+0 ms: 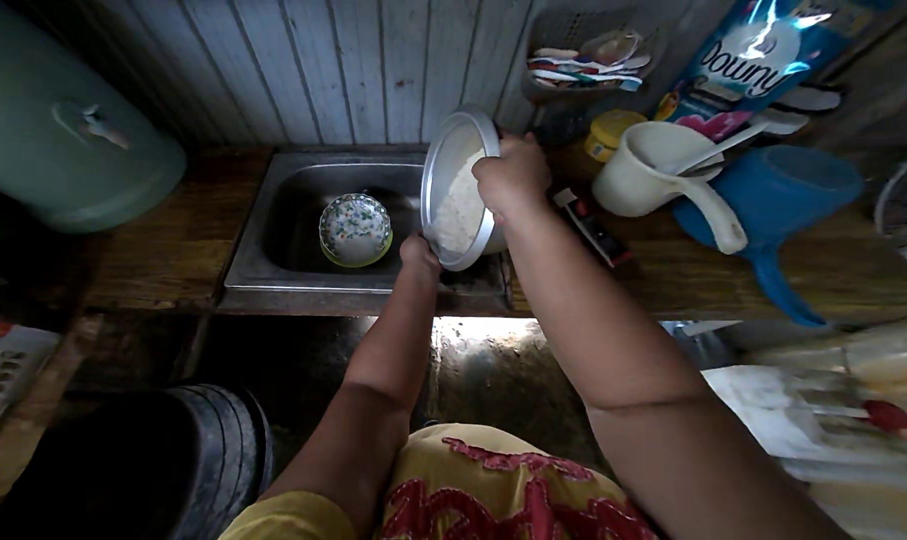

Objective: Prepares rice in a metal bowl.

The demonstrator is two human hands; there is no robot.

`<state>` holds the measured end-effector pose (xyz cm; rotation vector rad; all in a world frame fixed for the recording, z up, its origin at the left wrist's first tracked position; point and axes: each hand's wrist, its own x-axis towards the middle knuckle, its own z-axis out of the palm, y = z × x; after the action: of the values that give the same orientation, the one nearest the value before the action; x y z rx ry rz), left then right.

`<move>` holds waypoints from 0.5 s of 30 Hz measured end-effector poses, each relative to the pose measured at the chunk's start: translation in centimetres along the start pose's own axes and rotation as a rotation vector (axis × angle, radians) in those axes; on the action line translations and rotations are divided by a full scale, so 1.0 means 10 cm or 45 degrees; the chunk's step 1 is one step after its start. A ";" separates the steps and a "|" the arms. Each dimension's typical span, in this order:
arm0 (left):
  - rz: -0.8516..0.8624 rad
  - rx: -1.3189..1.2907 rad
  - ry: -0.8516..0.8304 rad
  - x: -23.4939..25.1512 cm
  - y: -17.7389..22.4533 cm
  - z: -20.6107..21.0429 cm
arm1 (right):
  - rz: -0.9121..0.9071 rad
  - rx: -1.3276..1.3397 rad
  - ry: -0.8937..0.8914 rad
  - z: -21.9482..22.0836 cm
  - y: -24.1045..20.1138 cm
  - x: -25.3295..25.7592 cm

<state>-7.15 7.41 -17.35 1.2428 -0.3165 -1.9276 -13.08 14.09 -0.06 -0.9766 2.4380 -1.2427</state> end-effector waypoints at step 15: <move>0.023 0.035 0.001 -0.03 0.00 0.00 | -0.020 -0.011 0.009 0.02 0.02 0.00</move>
<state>-7.06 7.65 -17.15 1.2546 -0.3537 -1.9129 -13.12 14.07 -0.36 -0.9969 2.4476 -1.2436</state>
